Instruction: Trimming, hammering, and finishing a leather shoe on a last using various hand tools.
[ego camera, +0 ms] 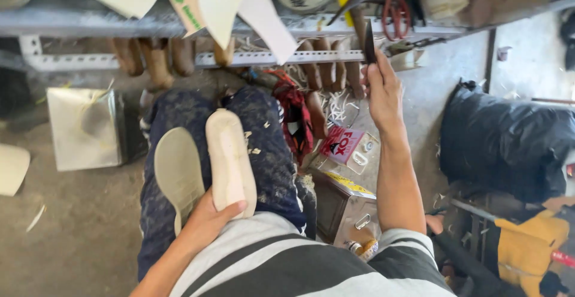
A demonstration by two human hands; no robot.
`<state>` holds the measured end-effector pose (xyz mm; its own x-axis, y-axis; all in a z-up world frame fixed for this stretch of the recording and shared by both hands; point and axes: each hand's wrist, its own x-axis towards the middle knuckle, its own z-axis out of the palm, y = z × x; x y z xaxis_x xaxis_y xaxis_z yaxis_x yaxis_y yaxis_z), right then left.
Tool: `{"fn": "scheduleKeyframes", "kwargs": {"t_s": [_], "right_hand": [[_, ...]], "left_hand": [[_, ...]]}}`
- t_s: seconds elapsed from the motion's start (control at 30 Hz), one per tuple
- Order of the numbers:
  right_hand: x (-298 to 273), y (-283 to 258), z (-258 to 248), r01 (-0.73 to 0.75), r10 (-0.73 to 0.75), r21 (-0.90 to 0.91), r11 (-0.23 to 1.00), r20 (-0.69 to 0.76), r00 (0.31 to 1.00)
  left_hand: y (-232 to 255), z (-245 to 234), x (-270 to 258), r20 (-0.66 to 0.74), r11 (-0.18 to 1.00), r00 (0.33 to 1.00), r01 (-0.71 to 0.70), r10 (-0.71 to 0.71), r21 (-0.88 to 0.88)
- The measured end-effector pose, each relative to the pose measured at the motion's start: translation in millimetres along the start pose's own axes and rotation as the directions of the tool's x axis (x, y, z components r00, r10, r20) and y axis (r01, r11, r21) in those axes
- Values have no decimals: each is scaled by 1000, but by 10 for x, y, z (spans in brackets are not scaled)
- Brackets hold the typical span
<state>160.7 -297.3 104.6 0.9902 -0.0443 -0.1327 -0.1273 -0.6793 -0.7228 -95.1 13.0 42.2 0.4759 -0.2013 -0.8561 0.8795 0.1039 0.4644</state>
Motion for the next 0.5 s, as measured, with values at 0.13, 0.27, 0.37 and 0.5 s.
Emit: {"fn": "scheduleKeyframes", "kwargs": {"t_s": [0.13,0.27,0.37,0.5], "right_hand": [[826,151,-183,-168,175,58,984,-152,973],[1886,723,-120,-238,258,111,965,-219,941],[2517,1243,-97,-144,133,-6,990,-346,929],[1835,503,-129,318,-362,-183,930,-319,876]], "left_hand": [[100,23,-57,-14,992,994,108,-107,62],[135,55,-100,-51,996,995,85,-84,25],[147,78,-143,-23,998,1000,-9,11,55],[195,79,-218,18,949,986,-167,169,266]]}}
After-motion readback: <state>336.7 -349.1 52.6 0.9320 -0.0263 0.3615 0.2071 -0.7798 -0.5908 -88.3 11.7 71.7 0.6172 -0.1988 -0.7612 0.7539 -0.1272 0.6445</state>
